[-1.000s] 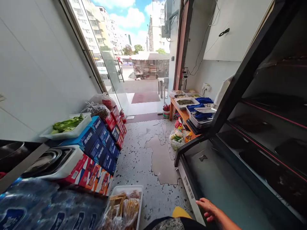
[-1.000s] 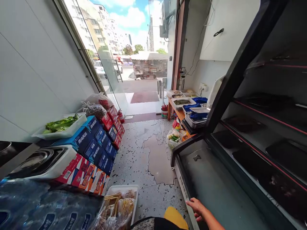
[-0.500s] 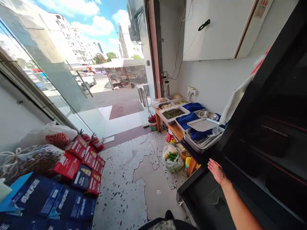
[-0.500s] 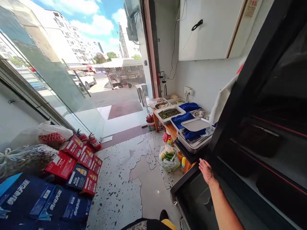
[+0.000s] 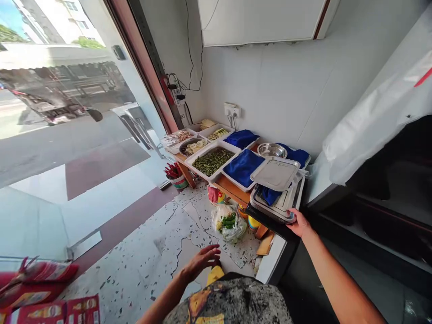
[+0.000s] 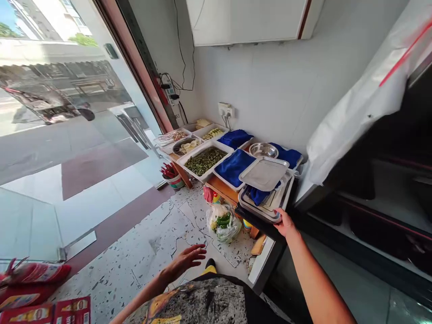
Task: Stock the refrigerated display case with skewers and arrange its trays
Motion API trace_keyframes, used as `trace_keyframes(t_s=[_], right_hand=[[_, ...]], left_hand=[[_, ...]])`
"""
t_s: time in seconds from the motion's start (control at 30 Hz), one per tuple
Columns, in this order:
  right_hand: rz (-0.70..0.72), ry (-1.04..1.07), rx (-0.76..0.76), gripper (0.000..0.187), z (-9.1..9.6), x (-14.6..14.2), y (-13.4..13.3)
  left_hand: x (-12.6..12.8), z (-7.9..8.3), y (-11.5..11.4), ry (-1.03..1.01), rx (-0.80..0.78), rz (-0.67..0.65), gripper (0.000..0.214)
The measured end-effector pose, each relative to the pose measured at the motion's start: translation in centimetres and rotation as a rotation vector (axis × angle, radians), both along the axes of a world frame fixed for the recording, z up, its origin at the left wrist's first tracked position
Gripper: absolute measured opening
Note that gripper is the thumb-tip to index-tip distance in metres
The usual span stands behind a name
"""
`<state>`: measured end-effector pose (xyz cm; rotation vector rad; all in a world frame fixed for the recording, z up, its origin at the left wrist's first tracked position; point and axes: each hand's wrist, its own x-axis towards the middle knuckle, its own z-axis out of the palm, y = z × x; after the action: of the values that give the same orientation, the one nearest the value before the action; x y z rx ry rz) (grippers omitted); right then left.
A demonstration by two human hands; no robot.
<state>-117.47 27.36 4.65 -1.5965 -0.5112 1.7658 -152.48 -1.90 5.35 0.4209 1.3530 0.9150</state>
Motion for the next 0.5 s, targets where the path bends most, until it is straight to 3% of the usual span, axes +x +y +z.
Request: trace_keyframes(t_s=[0.1,0.23,0.37,0.5], right_hand=[[-0.070,-0.044,-0.033,0.016,1.0,-0.8,-0.2],[-0.155,-0.057,-0.081,0.015,2.1,-1.9,-0.7],[-0.235,-0.028,-0.156,0.015,2.3,-2.3,-1.0],[-0.239,0.024,-0.190,0.017,2.2,-2.0,-1.0]], left_hand=[[-1.7,-0.2,10.9,-0.119,0.096,-0.120,0.085],[-0.2,0.4,22.4,-0.163,0.130,-0.219,0.073],[2.2,1.0,28.8,-0.105,0.200,-0.316,0.063],[3.7,0.8,31.6,0.024,0.213,-0.346,0.060]])
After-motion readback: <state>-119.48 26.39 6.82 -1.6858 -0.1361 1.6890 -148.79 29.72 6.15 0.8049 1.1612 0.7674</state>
